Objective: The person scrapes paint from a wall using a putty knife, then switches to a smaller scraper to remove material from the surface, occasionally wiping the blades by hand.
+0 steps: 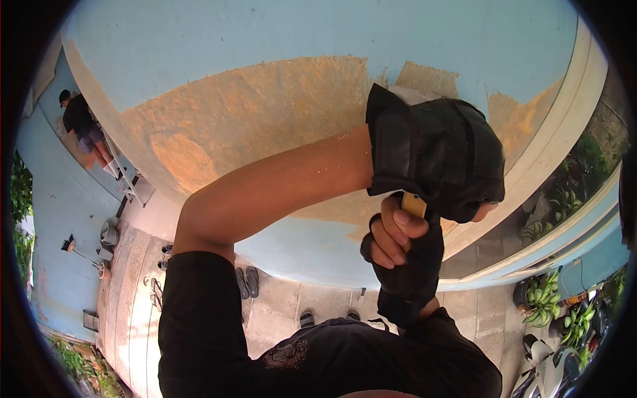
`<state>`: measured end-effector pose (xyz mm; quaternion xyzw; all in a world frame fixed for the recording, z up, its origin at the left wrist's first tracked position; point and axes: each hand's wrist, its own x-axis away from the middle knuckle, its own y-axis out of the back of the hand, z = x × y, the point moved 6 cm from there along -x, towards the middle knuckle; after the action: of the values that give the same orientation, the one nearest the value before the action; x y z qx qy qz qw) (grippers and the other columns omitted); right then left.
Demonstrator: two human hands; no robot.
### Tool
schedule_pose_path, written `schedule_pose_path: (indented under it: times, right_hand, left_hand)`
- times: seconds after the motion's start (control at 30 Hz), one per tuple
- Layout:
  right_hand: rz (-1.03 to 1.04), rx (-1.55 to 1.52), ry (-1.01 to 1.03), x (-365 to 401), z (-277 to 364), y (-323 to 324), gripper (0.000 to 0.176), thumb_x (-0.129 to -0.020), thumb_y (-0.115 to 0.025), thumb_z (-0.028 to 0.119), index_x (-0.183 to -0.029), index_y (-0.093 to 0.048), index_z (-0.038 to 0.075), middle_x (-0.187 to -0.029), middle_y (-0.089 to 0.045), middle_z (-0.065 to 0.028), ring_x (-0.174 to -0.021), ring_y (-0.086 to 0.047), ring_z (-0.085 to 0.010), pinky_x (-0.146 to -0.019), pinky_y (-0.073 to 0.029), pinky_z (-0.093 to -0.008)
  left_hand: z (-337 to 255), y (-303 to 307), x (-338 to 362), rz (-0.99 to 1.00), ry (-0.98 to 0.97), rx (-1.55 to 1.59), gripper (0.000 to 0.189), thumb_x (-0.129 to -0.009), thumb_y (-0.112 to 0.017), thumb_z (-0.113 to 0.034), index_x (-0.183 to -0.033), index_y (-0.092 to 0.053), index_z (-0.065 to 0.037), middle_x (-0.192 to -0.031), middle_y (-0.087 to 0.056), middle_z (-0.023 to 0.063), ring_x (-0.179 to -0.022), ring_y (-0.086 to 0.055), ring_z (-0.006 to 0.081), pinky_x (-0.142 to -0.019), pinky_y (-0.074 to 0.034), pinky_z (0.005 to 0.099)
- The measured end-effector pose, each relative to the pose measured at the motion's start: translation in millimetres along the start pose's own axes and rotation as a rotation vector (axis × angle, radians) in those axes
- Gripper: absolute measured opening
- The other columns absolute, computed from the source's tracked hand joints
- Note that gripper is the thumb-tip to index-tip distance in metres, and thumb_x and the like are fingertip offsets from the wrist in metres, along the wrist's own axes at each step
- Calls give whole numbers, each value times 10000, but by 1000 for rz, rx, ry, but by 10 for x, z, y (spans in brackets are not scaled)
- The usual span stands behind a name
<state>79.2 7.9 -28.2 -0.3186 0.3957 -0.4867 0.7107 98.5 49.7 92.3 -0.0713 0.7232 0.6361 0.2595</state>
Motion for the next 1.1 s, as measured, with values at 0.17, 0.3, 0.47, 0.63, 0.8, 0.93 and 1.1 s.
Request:
schedule_pose_path:
  times: [0.17,0.3,0.47,0.63,0.8,0.93,1.1]
  right_hand:
    - [40,15,4,31,-25,18,259,-921,-601,166,-740,-427,105,-587,-360,46,-434,-349,-62,-414,-297,-236]
    - [70,53,51,-95,68,-18,266,-918,-598,143,-721,-422,111,-582,-363,43,-431,-346,-64,-406,-294,-236]
    - [-11,200,42,189,11,244,139,-901,-609,115,-860,-483,76,-638,-392,8,-434,-348,-72,-391,-310,-222]
    - [-119,647,184,439,138,438,343,-896,-653,250,-1138,-585,16,-741,-557,2,-543,-487,-80,-473,-347,-219]
    - [-132,1385,490,539,329,222,525,-867,-663,114,-1372,-541,38,-769,-615,-37,-624,-575,-155,-585,-469,-293]
    - [-234,1792,710,513,265,-119,596,-818,-681,64,-1393,-527,60,-771,-625,-83,-611,-589,-194,-592,-480,-304]
    - [-367,1808,820,404,213,-223,680,-815,-723,100,-1440,-463,34,-740,-594,-50,-606,-575,-143,-593,-476,-272]
  left_hand:
    - [13,-37,29,62,-17,20,88,-730,-699,-191,-792,-724,-134,-758,-683,58,-687,-631,204,-664,-491,314]
    - [49,45,-51,25,47,16,100,-702,-717,-199,-776,-721,-132,-753,-685,63,-669,-633,217,-644,-491,320]
    - [-274,-118,255,-86,-52,-353,129,-716,-694,-277,-786,-644,-180,-823,-665,28,-804,-659,219,-736,-511,374]
    - [-824,-109,791,-511,-136,-546,226,-793,-737,-306,-893,-607,-151,-1156,-671,29,-1133,-623,233,-1011,-445,462]
    - [-1009,-339,1561,-429,65,-656,211,-963,-495,-309,-1069,-613,-169,-1221,-688,22,-1181,-616,244,-1138,-290,460]
    - [-1051,-217,1949,-625,249,-487,263,-979,-457,-295,-1063,-620,-107,-1277,-631,189,-1198,-583,378,-1126,-301,499]
    - [-768,-271,2358,-939,332,483,484,-984,-437,-403,-1193,-560,16,-1427,-431,355,-1363,-411,440,-1137,-274,533]
